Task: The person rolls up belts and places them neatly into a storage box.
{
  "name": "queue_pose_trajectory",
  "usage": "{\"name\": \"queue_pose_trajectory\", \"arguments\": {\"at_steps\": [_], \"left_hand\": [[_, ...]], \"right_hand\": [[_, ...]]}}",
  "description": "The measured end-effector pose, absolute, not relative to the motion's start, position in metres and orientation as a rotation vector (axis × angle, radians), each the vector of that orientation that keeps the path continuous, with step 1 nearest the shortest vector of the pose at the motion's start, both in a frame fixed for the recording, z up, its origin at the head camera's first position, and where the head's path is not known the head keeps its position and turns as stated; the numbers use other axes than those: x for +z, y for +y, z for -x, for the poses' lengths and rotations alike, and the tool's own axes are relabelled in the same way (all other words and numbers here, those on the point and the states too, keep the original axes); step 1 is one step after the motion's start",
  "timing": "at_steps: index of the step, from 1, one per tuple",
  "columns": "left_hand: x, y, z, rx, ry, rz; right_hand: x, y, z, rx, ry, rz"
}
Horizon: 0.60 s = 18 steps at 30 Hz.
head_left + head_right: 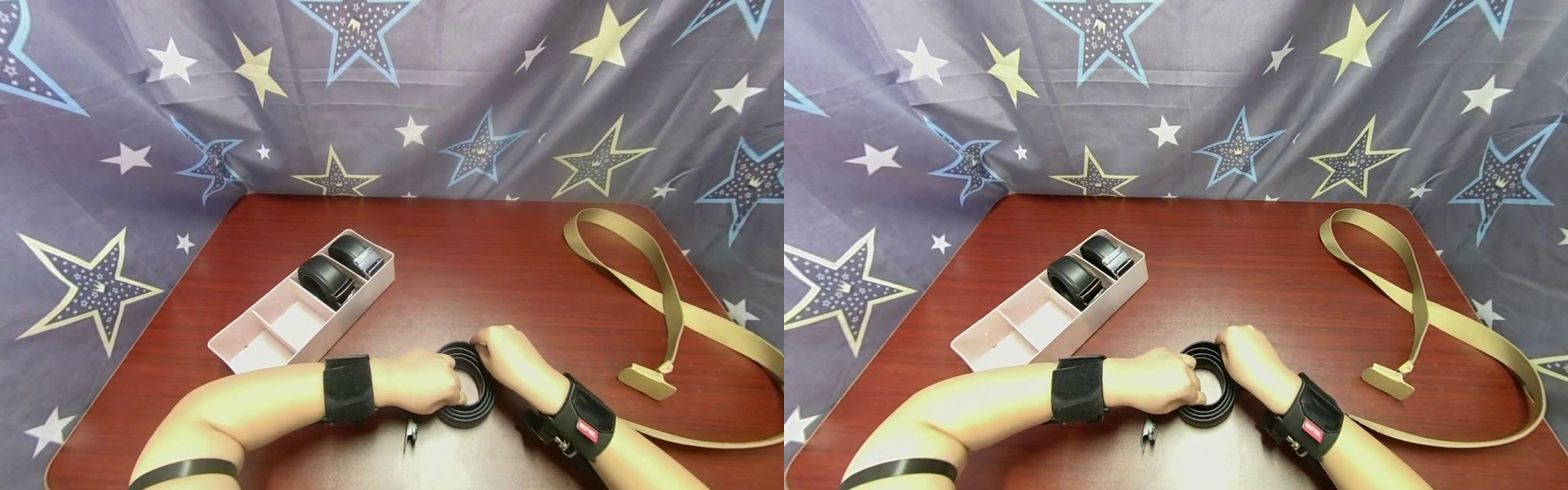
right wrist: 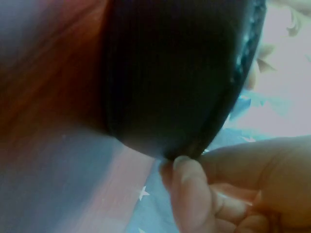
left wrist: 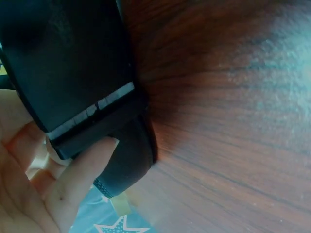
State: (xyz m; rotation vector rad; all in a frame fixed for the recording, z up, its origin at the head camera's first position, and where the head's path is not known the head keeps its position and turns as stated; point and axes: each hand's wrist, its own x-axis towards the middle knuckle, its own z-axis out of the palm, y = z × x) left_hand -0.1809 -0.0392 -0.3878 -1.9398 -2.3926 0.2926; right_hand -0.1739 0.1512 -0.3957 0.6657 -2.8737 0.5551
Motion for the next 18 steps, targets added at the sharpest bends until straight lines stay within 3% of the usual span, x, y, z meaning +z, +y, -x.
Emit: {"name": "queue_pose_trajectory", "arguments": {"at_steps": [7,13,18], "left_hand": [[-0.390,-0.039,0.183,0.138,-2.477,1.909],[-0.391,-0.041,0.185,0.104,-2.501,1.909],[-0.391,-0.041,0.186,0.072,-2.576,1.903]], "right_hand": [[-0.399,0.152,0.174,0.523,-2.826,-0.648],[-0.393,0.150,0.149,0.511,-2.664,-0.600],[-0.388,0.148,0.123,0.627,-2.390,-1.125]]}}
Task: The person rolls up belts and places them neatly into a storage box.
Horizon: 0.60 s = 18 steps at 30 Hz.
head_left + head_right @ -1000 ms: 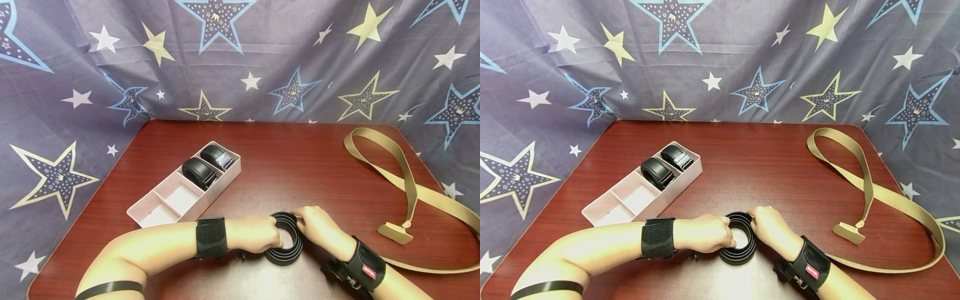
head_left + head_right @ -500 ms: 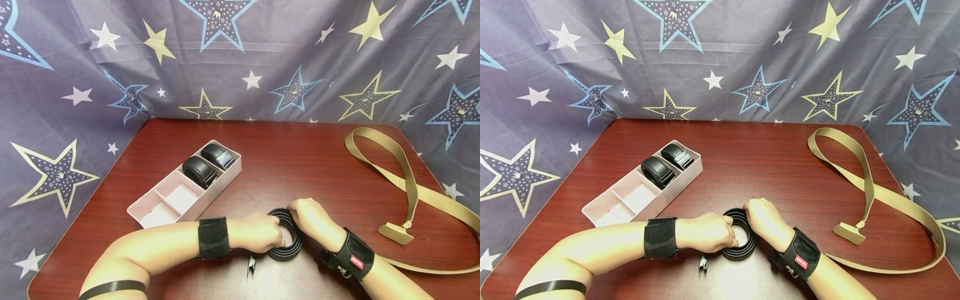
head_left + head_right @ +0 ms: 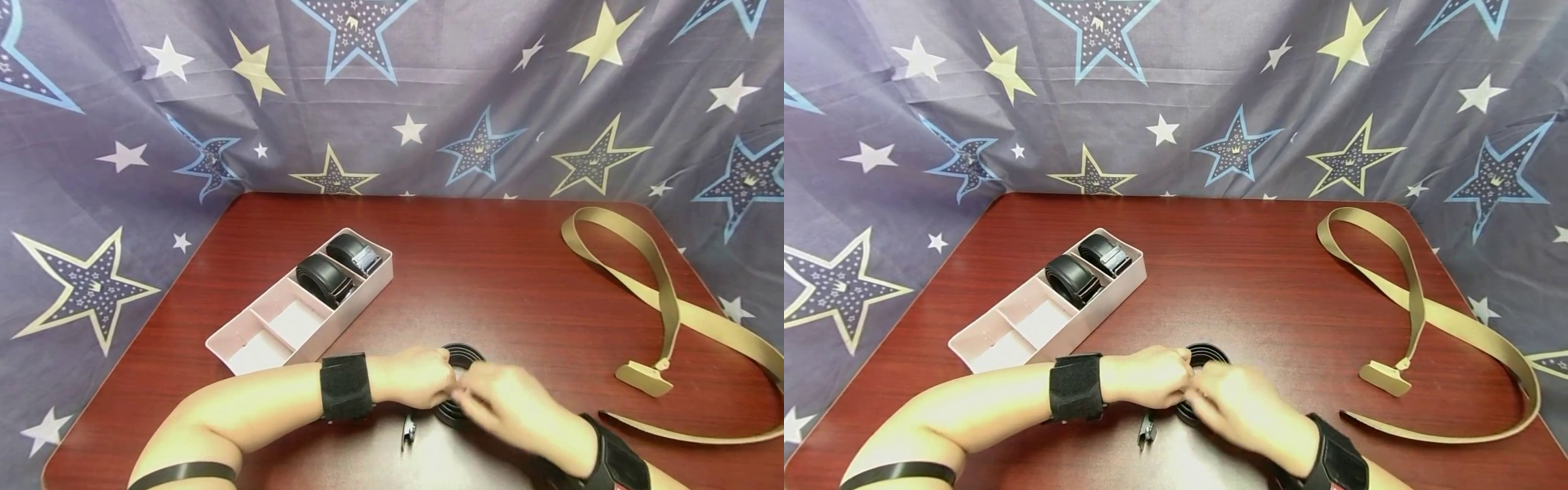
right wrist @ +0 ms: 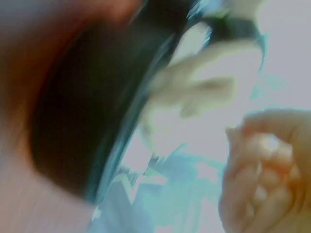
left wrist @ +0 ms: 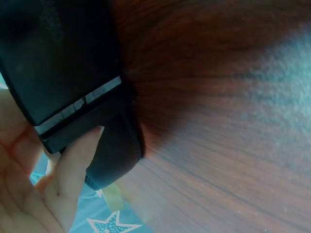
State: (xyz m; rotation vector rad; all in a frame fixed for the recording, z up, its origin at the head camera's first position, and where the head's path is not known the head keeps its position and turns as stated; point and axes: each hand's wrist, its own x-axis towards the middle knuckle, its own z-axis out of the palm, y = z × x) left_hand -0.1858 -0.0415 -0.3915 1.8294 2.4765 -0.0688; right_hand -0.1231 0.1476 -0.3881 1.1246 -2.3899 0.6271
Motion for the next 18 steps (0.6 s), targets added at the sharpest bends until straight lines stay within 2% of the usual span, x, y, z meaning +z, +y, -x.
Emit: {"name": "queue_pose_trajectory", "arguments": {"at_steps": [3,7,12,18], "left_hand": [[-0.392,-0.041,0.186,-0.050,2.469,-1.828],[-0.392,-0.041,0.186,-0.049,2.467,-1.836],[-0.390,-0.041,0.186,-0.065,2.451,-1.838],[-0.392,-0.043,0.188,-0.075,2.440,-1.921]], "right_hand": [[-0.388,0.141,0.111,0.607,-2.356,-1.451],[-0.388,0.126,0.102,0.455,-2.519,-1.606],[-0.395,0.110,0.099,0.298,-2.684,-1.611],[-0.408,0.104,0.100,0.204,-2.444,-1.516]]}}
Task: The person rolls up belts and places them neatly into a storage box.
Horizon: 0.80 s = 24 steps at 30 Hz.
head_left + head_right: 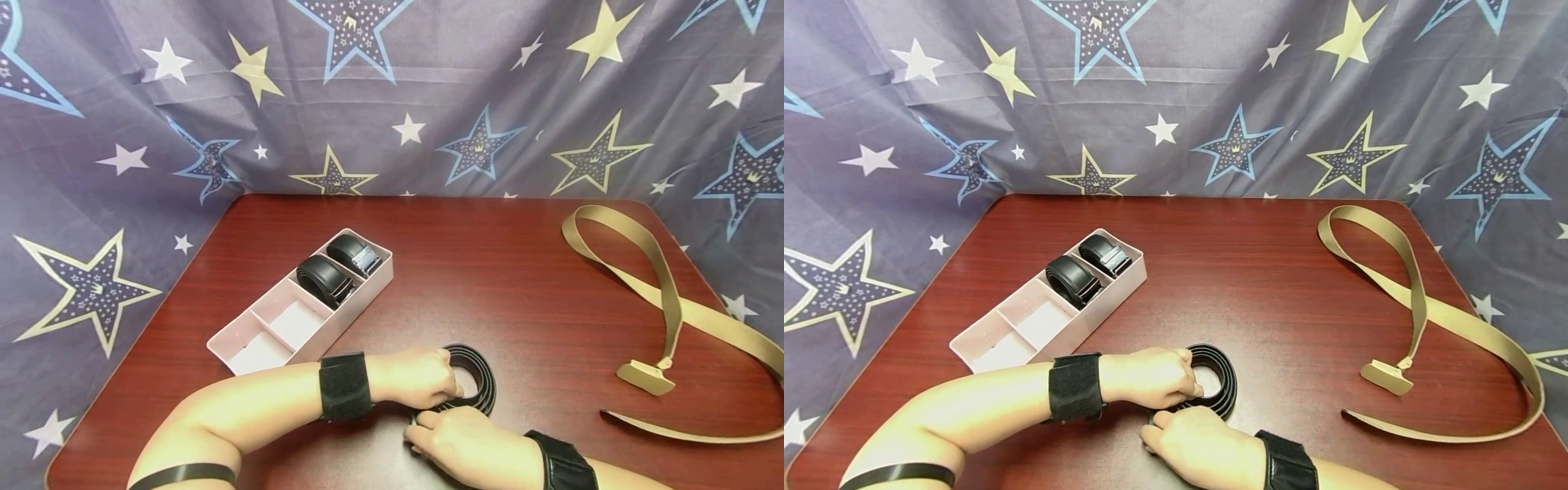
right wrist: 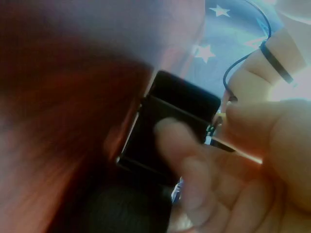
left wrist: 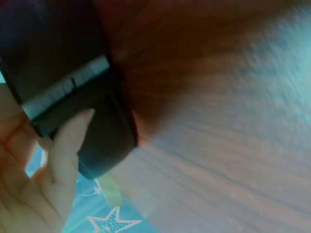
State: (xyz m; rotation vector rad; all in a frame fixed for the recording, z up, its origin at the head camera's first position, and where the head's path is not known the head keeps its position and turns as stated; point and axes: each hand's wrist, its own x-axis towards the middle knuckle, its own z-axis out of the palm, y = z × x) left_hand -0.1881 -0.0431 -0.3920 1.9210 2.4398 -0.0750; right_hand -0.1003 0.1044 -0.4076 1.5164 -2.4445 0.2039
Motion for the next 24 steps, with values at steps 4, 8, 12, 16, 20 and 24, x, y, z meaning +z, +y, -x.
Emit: {"name": "queue_pose_trajectory", "arguments": {"at_steps": [4,8,12,16,20,24], "left_hand": [[-0.391,-0.043,0.187,-0.143,2.496,-1.900],[-0.390,-0.042,0.186,-0.251,2.529,-1.918],[-0.388,-0.041,0.186,-0.369,2.472,-1.986],[-0.388,-0.040,0.187,-0.359,2.386,-2.009],[-0.389,-0.041,0.189,-0.257,2.330,-2.007],[-0.390,-0.044,0.192,-0.177,2.295,-2.055]], "right_hand": [[-0.411,0.111,0.102,0.141,-2.350,-1.440],[-0.412,0.122,0.103,0.233,-2.422,-1.415],[-0.413,0.133,0.103,0.380,-2.478,-1.384],[-0.412,0.142,0.103,0.389,-2.503,-1.332],[-0.410,0.153,0.103,0.377,-2.564,-1.274],[-0.405,0.165,0.108,0.343,-2.682,-1.194]]}}
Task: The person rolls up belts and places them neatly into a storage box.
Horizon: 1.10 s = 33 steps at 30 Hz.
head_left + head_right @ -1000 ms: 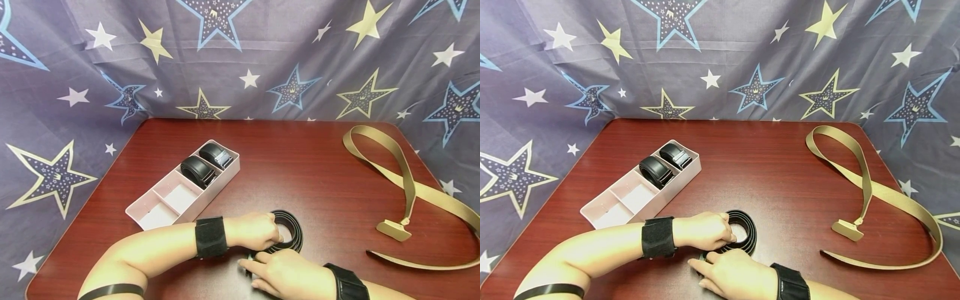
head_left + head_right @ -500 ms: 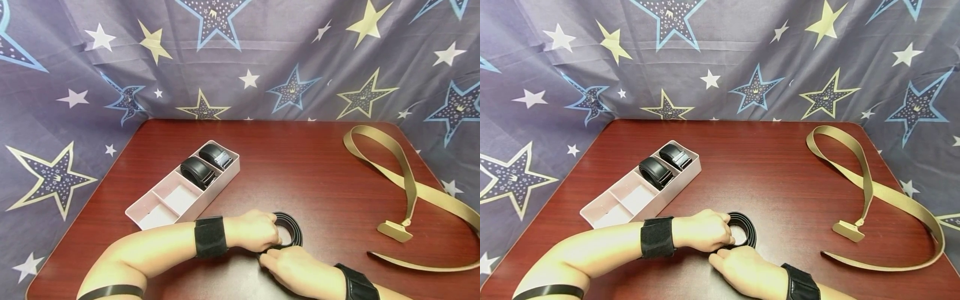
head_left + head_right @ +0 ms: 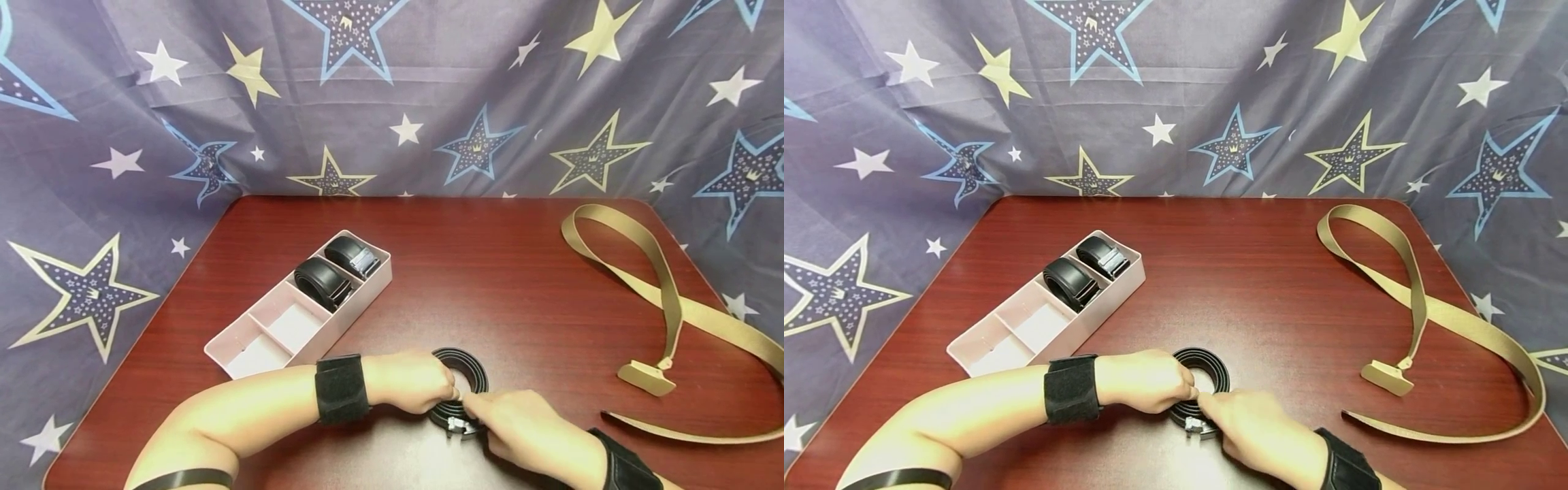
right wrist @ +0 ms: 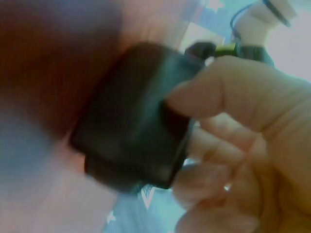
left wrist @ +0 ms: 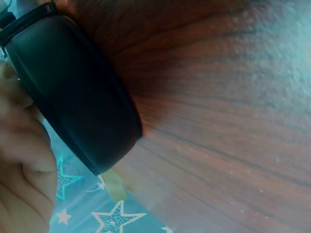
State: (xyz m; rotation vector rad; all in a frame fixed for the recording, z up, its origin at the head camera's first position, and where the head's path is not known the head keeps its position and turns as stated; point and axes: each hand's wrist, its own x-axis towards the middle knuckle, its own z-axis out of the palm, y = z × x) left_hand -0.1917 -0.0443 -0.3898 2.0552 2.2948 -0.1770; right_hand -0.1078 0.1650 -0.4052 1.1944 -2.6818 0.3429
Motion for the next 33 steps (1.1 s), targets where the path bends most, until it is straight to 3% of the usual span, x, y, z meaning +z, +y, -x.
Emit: {"name": "queue_pose_trajectory", "arguments": {"at_steps": [18,33], "left_hand": [[-0.391,-0.051,0.197,-0.084,2.240,-2.075],[-0.394,-0.053,0.194,0.082,2.303,-2.023]], "right_hand": [[-0.399,0.198,0.146,0.318,-2.904,-0.734],[-0.412,0.173,0.105,0.370,-2.708,-0.499]]}}
